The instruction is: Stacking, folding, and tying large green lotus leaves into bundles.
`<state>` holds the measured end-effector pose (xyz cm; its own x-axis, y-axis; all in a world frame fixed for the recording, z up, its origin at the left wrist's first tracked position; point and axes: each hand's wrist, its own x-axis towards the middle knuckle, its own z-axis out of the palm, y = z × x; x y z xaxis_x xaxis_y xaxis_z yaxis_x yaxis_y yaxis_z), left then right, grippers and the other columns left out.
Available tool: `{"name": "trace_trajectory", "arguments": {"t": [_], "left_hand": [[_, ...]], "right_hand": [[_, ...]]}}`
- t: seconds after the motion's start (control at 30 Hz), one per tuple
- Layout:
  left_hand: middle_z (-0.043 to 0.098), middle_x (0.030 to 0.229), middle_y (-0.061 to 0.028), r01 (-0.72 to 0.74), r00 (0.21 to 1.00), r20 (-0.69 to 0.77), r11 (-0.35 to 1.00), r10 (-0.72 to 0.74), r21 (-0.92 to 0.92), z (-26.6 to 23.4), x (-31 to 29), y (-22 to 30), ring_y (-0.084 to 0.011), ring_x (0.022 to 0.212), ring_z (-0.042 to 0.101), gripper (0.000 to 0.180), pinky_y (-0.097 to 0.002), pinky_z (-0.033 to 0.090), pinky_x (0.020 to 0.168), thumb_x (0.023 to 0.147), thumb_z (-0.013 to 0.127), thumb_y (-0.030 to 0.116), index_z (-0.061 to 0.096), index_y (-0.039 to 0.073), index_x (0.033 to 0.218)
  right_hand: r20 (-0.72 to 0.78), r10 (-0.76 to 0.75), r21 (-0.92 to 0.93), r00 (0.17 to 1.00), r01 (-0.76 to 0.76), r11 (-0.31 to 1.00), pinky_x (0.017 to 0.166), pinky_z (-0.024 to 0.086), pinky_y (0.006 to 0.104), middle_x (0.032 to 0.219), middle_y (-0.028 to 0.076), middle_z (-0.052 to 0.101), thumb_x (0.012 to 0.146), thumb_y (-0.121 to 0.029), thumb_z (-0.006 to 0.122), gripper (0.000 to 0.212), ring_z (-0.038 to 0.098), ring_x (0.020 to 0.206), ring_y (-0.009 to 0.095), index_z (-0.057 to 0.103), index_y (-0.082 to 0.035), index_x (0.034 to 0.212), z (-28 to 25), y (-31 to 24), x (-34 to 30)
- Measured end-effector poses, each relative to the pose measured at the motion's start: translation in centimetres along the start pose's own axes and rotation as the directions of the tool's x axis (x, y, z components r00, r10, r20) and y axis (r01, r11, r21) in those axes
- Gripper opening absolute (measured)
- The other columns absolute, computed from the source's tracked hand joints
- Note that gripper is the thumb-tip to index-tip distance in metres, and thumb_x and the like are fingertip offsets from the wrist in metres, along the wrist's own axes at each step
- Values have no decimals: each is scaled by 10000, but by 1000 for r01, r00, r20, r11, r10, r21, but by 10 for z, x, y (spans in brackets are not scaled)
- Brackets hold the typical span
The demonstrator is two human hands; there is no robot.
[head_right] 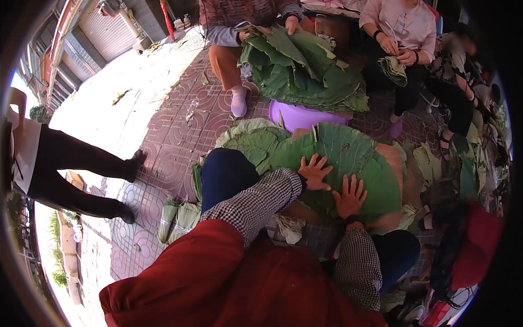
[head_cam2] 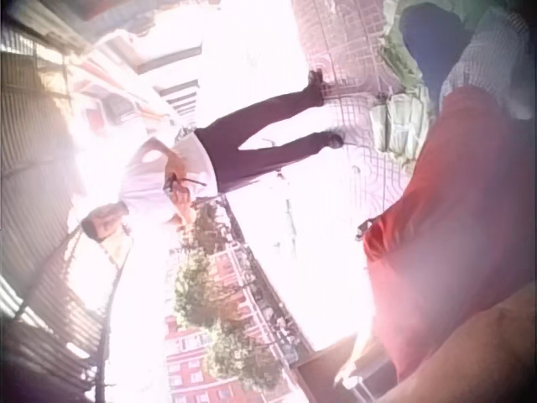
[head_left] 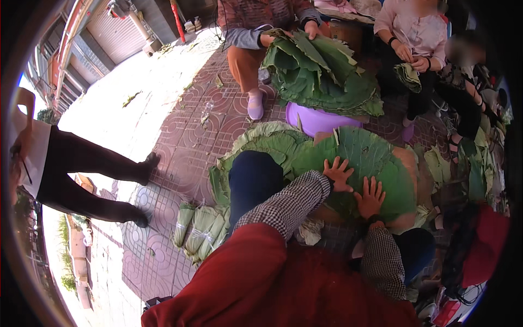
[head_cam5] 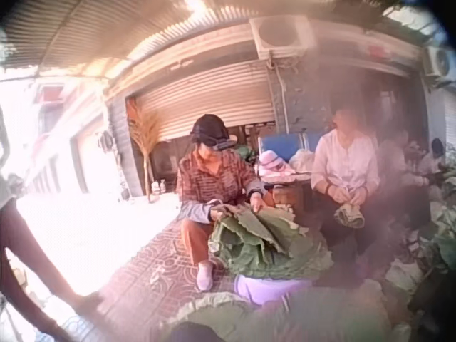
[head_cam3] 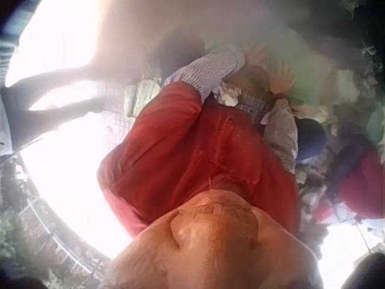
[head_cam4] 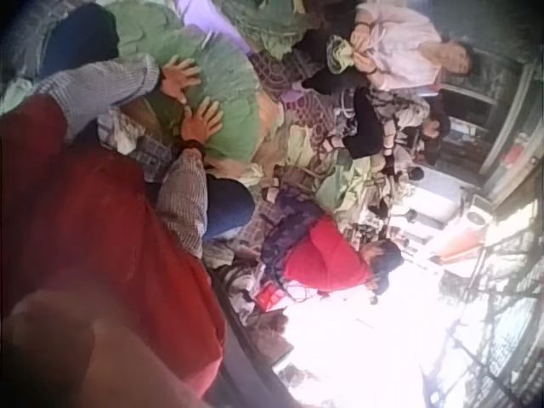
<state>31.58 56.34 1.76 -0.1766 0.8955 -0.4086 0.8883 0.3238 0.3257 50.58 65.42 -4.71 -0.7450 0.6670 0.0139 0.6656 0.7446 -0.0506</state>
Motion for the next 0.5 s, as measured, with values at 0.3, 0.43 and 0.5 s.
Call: {"name": "trace_trajectory", "arguments": {"t": [0.3,0.43,0.5], "left_hand": [[432,1344,-191,-420,819,-543,839,186,-345,-124,-177,-23,-356,1303,388,633,-430,339,1065,808,689,403,500,68,1311],[564,1240,-120,-448,708,-706,767,-8,-459,-115,-316,-126,-211,1181,527,454,-340,397,1015,912,622,249,515,49,1305],[588,1241,-126,-227,649,-660,732,-378,-642,-80,-399,-187,-200,1173,530,429,-343,406,988,945,568,273,529,48,1308]], "right_hand": [[16,6,-54,1000,-5,999,1091,185,627,1559,38,183,933,-511,454,660,170,1420,364,202,-285,1499,16,11,9],[-18,-54,-33,998,53,998,1084,182,626,1557,46,193,941,-529,424,644,177,1415,376,214,-285,1498,25,23,12],[6,-83,-29,997,83,996,1081,186,627,1556,47,194,945,-528,414,634,183,1413,374,219,-283,1497,29,29,15]]}}
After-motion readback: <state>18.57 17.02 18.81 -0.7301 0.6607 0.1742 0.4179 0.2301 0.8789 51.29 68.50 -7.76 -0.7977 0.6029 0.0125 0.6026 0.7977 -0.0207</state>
